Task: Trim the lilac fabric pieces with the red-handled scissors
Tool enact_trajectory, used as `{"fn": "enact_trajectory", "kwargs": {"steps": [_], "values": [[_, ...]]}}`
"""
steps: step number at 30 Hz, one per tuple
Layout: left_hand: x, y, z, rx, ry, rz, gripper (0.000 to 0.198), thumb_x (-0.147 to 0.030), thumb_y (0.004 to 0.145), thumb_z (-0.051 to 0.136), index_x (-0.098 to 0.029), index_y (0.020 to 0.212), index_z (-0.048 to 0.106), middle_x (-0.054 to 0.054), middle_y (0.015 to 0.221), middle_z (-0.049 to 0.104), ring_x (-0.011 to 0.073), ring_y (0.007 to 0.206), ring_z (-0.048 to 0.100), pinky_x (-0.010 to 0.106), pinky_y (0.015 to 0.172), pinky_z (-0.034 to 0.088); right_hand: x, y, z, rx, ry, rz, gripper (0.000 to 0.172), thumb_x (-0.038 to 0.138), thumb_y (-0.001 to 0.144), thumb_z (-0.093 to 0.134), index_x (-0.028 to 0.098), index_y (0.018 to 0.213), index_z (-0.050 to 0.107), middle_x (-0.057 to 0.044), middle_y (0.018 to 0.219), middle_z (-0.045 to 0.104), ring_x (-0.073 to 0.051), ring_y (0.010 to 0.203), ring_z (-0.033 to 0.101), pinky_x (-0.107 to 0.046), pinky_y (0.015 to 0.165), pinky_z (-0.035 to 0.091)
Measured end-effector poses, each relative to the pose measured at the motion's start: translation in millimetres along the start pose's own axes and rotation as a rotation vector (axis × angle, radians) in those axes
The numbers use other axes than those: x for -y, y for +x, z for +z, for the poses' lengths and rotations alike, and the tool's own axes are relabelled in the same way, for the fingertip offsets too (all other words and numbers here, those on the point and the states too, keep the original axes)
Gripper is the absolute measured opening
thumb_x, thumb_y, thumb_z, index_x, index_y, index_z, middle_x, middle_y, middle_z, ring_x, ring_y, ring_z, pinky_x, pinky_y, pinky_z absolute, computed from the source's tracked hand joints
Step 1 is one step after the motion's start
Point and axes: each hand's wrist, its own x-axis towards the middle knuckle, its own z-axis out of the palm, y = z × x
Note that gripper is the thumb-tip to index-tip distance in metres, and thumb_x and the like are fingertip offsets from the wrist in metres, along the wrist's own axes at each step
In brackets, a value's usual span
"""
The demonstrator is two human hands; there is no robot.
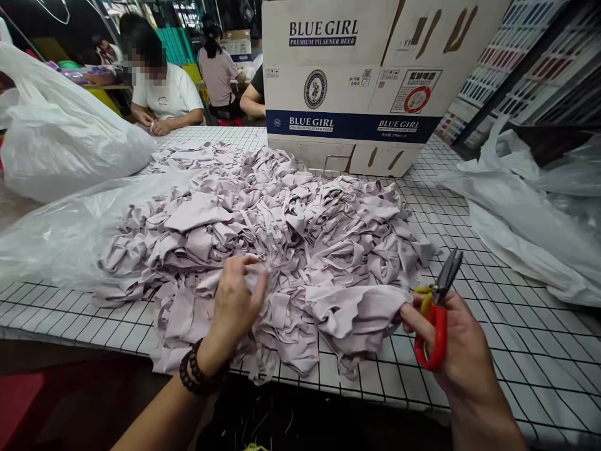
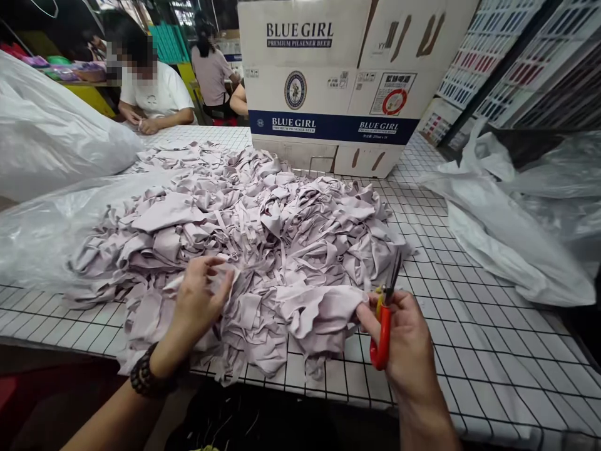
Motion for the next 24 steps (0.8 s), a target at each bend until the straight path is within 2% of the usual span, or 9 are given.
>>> {"fn": "enact_trajectory", "kwargs": {"steps": [1,4,6,8,11,15,18,21,24], "values": [[-9,-5,6.9,0.059,-0.054,0.086,0.027,-0.033,0.086,0.058,-0.016,0.107,0.057,0.011,0.104,0.061,0.0228,0.09,0.061,0.036,0.078,0.053,7,1,-2,-0.02,0.016,-0.02,0.053,0.034,0.044,0.092,0.024,0.082,0.056,0.004,0.076,0.063,-0.009,0.055,0.055,-0.021,0.05,0.05],[-34,-24,34.8,0.429,-0.221,0.307,0.042,-0.039,0.084,0.065,-0.022,0.121,0.054,0.011,0.116,0.062,0.0257,0.106,0.06,0.04,0.092,0.052,17,3,-4,-0.023,0.017,-0.063,0.051,0.03,0.042,0.093,0.024,0.077,0.056,0.005,0.078,0.063,-0.008,0.052,0.054,-0.021,0.047,0.049],[-42,-34,56.0,0.572,-0.236,0.375,0.049,-0.041,0.081,0.068,-0.024,0.125,0.054,0.01,0.119,0.063,0.0278,0.111,0.059,0.042,0.096,0.049,21,2,-2,-0.002,0.01,-0.077,0.048,0.029,0.045,0.092,0.023,0.077,0.057,0.004,0.078,0.063,-0.008,0.051,0.054,-0.021,0.046,0.048],[-43,-38,73.9,0.585,-0.226,0.37,0.036,-0.035,0.083,0.065,-0.025,0.117,0.061,0.008,0.113,0.067,0.0284,0.107,0.061,0.043,0.095,0.049,25,1,-2,-0.005,0.01,-0.112,0.046,0.028,0.046,0.091,0.023,0.078,0.057,0.004,0.078,0.064,-0.008,0.051,0.054,-0.021,0.046,0.048],[-38,-32,85.1,0.523,-0.306,0.221,0.02,-0.022,0.084,0.059,-0.024,0.101,0.068,0.005,0.102,0.071,0.0268,0.097,0.065,0.041,0.089,0.05,32,5,-6,-0.038,0.025,-0.185,0.046,0.026,0.047,0.09,0.023,0.078,0.057,0.004,0.075,0.064,-0.008,0.05,0.053,-0.021,0.048,0.048],[-32,-15,64.3,0.566,-0.514,0.001,0.013,-0.02,0.08,0.063,-0.02,0.089,0.072,0.005,0.094,0.074,0.0258,0.091,0.067,0.037,0.085,0.05,39,12,-15,-0.044,0.014,-0.19,0.05,0.025,0.043,0.091,0.023,0.077,0.055,0.006,0.07,0.064,-0.007,0.049,0.053,-0.021,0.049,0.048],[-29,-2,30.5,0.615,-0.576,-0.018,0.016,-0.024,0.081,0.061,-0.018,0.09,0.073,0.007,0.091,0.074,0.0232,0.085,0.068,0.032,0.078,0.052,45,12,-19,0.0,-0.024,-0.134,0.052,0.026,0.041,0.092,0.023,0.076,0.055,0.005,0.067,0.065,-0.01,0.055,0.058,-0.022,0.053,0.051],[-30,15,-1.7,0.641,-0.665,-0.067,0.023,-0.032,0.083,0.062,-0.016,0.097,0.073,0.007,0.091,0.074,0.0189,0.076,0.067,0.027,0.067,0.052,50,11,-19,0.075,-0.051,-0.147,0.048,0.027,0.045,0.091,0.023,0.076,0.054,0.004,0.068,0.066,-0.01,0.054,0.057,-0.022,0.052,0.05],[-33,34,-14.0,0.535,-0.598,-0.028,0.026,-0.035,0.084,0.062,-0.017,0.099,0.073,0.008,0.095,0.073,0.0191,0.081,0.066,0.027,0.072,0.052,49,15,-16,0.108,-0.065,-0.193,0.044,0.023,0.051,0.088,0.024,0.078,0.054,0.004,0.072,0.068,-0.011,0.058,0.059,-0.024,0.056,0.052]]}}
